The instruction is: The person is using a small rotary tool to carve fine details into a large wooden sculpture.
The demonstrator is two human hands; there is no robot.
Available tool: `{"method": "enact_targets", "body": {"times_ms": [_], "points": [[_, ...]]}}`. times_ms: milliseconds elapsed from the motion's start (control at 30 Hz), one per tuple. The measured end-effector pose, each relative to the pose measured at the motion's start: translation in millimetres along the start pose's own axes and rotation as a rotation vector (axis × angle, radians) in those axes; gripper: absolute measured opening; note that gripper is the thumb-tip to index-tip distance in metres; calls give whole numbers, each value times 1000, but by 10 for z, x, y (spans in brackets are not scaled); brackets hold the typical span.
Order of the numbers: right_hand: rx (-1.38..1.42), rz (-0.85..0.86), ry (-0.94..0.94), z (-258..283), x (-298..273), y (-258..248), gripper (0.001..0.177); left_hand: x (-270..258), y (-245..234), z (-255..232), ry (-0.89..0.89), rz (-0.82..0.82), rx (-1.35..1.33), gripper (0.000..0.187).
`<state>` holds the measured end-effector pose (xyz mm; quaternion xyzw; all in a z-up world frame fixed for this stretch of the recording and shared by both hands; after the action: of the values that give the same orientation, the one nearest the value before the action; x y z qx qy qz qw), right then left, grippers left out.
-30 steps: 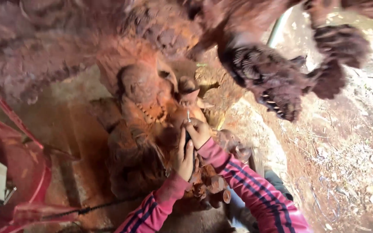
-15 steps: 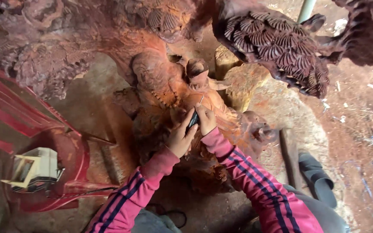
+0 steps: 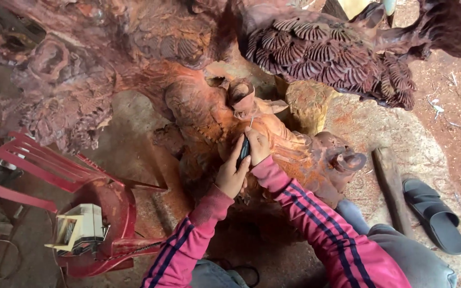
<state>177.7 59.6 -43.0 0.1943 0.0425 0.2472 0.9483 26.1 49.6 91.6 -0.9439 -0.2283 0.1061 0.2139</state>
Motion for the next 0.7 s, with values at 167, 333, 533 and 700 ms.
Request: {"method": "enact_targets", "body": {"times_ms": [167, 333, 533, 700], "points": [[19, 23, -13, -213, 99, -14, 42, 51, -70, -28, 1, 6, 93, 58], [48, 38, 3, -572, 285, 7, 42, 170, -219, 19, 80, 0, 204, 59], [270, 116, 163, -298, -6, 263, 33, 182, -544, -45, 230, 1, 573, 58], [517, 185, 307, -158, -114, 451, 41, 49, -669, -394, 286, -96, 890, 53]]}}
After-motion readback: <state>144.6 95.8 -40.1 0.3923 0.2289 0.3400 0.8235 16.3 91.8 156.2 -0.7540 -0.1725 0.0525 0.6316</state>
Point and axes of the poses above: each hand's wrist, its own x-axis towards the middle knuckle, its own y-axis out of the palm, z = x × y, the point moved 7 cm from there along x, towards the middle knuckle, and after that the axes turned 2 degrees about y, right-handed, at the moved point
